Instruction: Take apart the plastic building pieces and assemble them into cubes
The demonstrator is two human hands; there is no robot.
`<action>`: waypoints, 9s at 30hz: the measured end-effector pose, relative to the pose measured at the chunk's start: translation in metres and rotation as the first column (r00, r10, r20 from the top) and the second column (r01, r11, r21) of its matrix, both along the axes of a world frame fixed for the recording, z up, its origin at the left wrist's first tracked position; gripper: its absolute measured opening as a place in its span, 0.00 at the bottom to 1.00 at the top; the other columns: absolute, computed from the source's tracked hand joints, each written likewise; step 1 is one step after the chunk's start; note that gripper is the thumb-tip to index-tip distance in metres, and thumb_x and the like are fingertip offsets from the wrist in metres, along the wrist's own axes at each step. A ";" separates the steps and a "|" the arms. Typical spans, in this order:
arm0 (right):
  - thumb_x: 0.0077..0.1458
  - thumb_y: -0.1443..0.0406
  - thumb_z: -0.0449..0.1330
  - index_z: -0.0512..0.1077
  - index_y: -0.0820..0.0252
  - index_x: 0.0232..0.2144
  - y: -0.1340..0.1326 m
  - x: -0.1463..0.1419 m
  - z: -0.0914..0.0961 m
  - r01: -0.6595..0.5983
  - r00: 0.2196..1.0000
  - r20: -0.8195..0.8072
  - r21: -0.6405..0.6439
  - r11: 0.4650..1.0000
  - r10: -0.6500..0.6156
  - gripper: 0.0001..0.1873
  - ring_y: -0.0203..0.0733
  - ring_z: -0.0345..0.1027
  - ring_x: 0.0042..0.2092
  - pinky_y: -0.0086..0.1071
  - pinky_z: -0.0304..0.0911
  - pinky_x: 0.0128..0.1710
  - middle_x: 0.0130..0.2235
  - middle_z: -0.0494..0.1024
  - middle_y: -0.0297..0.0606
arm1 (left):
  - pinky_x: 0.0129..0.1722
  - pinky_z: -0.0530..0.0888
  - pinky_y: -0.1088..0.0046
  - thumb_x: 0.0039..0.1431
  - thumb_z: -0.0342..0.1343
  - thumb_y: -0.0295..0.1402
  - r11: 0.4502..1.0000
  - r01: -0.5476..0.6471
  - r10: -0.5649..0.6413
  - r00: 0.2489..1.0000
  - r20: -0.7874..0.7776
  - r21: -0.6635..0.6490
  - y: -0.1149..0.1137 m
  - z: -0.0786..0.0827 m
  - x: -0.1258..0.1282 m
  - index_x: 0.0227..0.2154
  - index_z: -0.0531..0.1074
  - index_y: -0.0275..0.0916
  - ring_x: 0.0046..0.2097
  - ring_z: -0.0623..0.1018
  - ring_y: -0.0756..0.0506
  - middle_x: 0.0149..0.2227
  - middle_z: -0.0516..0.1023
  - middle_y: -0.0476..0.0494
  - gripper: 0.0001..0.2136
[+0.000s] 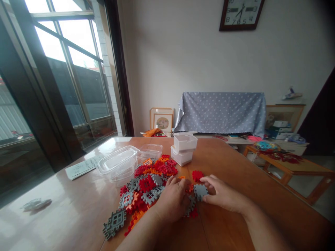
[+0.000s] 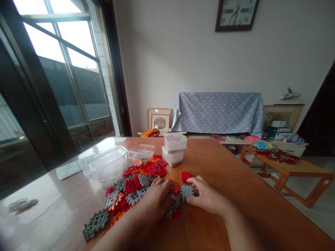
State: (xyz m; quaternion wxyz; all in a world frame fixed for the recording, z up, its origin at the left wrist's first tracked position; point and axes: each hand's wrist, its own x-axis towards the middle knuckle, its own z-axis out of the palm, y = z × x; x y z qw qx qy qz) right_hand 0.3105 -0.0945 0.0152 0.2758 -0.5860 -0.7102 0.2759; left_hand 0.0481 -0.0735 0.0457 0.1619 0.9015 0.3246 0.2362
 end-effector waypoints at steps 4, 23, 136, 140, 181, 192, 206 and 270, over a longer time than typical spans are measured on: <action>0.54 0.58 0.64 0.73 0.54 0.49 0.001 -0.006 0.004 0.039 0.999 0.021 0.110 0.993 -0.042 0.20 0.44 0.71 0.44 0.36 0.67 0.45 0.43 0.74 0.38 | 0.54 0.69 0.60 0.59 0.48 0.26 0.989 -0.149 0.147 0.982 0.117 0.009 0.016 0.006 -0.020 0.50 0.68 0.43 0.52 0.73 0.39 0.49 0.77 0.42 0.17; 0.63 0.53 0.53 0.74 0.53 0.41 0.010 -0.026 -0.007 0.095 0.995 0.012 0.283 0.954 -0.102 0.15 0.43 0.69 0.34 0.35 0.64 0.35 0.33 0.75 0.35 | 0.50 0.68 0.59 0.50 0.57 0.32 0.854 -0.515 0.518 0.832 -0.199 0.071 0.047 0.006 -0.084 0.44 0.73 0.44 0.50 0.74 0.36 0.48 0.78 0.41 0.16; 0.57 0.56 0.63 0.68 0.51 0.58 -0.006 -0.039 0.016 0.094 0.995 -0.073 0.315 0.945 -0.074 0.27 0.47 0.70 0.51 0.36 0.69 0.46 0.51 0.75 0.41 | 0.44 0.73 0.68 0.55 0.60 0.24 0.906 0.125 0.128 0.830 0.543 -0.405 0.025 0.007 -0.037 0.54 0.66 0.41 0.44 0.77 0.45 0.47 0.76 0.41 0.23; 0.55 0.57 0.65 0.64 0.47 0.63 -0.013 -0.050 0.023 0.023 0.998 -0.057 0.263 0.964 -0.008 0.34 0.50 0.66 0.58 0.35 0.70 0.46 0.62 0.67 0.41 | 0.37 0.71 0.72 0.52 0.62 0.24 0.779 0.336 0.113 0.756 0.645 -0.530 0.016 0.006 -0.019 0.49 0.65 0.40 0.39 0.78 0.47 0.39 0.76 0.45 0.22; 0.47 0.63 0.67 0.71 0.52 0.57 -0.005 -0.003 0.011 -0.006 0.999 0.035 0.067 0.998 0.003 0.32 0.51 0.68 0.55 0.41 0.63 0.57 0.54 0.72 0.41 | 0.44 0.74 0.69 0.59 0.63 0.41 0.844 0.131 0.215 0.806 0.552 -0.521 0.024 -0.003 -0.019 0.47 0.74 0.37 0.46 0.75 0.44 0.46 0.76 0.39 0.17; 0.47 0.66 0.65 0.74 0.51 0.53 -0.004 -0.002 0.011 -0.016 1.000 0.022 0.050 0.999 0.015 0.27 0.50 0.70 0.51 0.41 0.63 0.56 0.51 0.75 0.39 | 0.43 0.74 0.69 0.60 0.62 0.40 0.854 0.110 0.215 0.817 0.536 -0.509 0.027 -0.004 -0.019 0.47 0.74 0.37 0.45 0.76 0.44 0.46 0.77 0.39 0.16; 0.47 0.63 0.66 0.70 0.52 0.55 -0.005 0.000 0.010 -0.023 0.998 0.054 0.024 0.999 0.022 0.31 0.50 0.68 0.52 0.39 0.63 0.54 0.52 0.71 0.40 | 0.43 0.74 0.68 0.59 0.62 0.41 0.848 0.097 0.230 0.818 0.527 -0.521 0.025 -0.002 -0.018 0.47 0.74 0.36 0.45 0.76 0.43 0.46 0.77 0.38 0.17; 0.41 0.67 0.65 0.72 0.55 0.48 0.012 0.055 -0.018 0.303 0.920 0.244 0.051 0.951 -0.307 0.28 0.53 0.69 0.52 0.40 0.62 0.51 0.49 0.77 0.43 | 0.40 0.72 0.71 0.60 0.60 0.40 0.900 0.005 0.233 0.840 0.490 -0.437 0.031 0.006 -0.025 0.42 0.75 0.38 0.41 0.76 0.45 0.42 0.79 0.41 0.13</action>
